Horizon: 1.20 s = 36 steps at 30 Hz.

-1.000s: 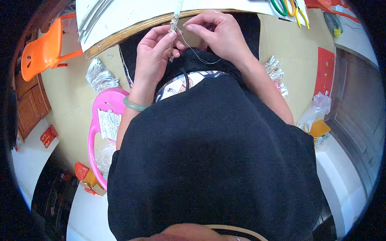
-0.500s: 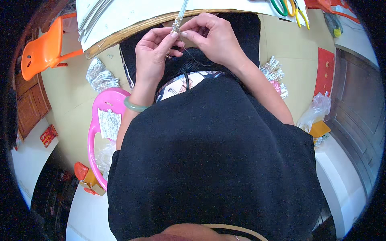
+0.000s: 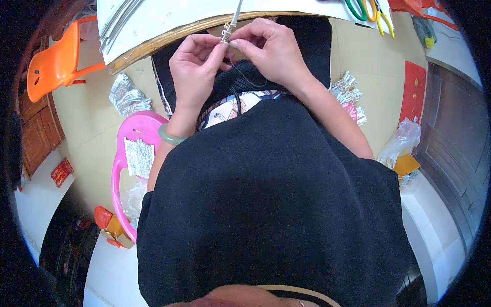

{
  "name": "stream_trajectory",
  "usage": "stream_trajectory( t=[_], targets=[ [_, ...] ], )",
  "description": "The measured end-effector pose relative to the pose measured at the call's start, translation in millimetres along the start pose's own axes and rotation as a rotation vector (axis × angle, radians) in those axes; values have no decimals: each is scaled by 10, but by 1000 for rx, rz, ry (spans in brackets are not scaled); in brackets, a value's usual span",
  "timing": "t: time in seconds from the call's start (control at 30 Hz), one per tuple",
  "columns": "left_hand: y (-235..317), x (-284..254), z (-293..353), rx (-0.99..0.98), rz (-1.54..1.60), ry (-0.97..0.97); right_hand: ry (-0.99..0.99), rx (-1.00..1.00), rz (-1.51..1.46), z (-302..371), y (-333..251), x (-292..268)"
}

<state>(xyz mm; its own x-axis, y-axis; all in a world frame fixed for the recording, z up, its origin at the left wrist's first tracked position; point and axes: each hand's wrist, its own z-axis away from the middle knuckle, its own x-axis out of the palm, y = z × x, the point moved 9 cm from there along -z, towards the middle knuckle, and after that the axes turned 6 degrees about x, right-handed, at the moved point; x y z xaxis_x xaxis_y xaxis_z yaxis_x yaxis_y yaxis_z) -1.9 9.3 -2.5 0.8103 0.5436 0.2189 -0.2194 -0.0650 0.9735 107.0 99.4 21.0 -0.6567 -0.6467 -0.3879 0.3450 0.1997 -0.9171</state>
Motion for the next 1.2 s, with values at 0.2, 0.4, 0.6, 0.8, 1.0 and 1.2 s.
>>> stream_trajectory(
  t=[0.2, 0.4, 0.6, 0.8, 1.0, 1.2],
  targets=[
    [147, -39, -4, 224, -284, 74, 33, 70, -137, -8, 110, 39],
    [536, 10, -3, 524, -586, 44, -156, 191, -200, -192, 148, 127],
    [903, 115, -173, 895, -984, -24, -363, 129, -342, -596, -236, 175],
    [772, 82, -348, 913, -1106, -22, -205, 281, -401, -870, 85, 349],
    [765, 62, -328, 921, -1051, 35, -178, 217, -414, -850, 53, 304],
    [694, 89, -311, 925, -1033, 27, -260, 270, -427, -801, 92, 270]
  ],
)
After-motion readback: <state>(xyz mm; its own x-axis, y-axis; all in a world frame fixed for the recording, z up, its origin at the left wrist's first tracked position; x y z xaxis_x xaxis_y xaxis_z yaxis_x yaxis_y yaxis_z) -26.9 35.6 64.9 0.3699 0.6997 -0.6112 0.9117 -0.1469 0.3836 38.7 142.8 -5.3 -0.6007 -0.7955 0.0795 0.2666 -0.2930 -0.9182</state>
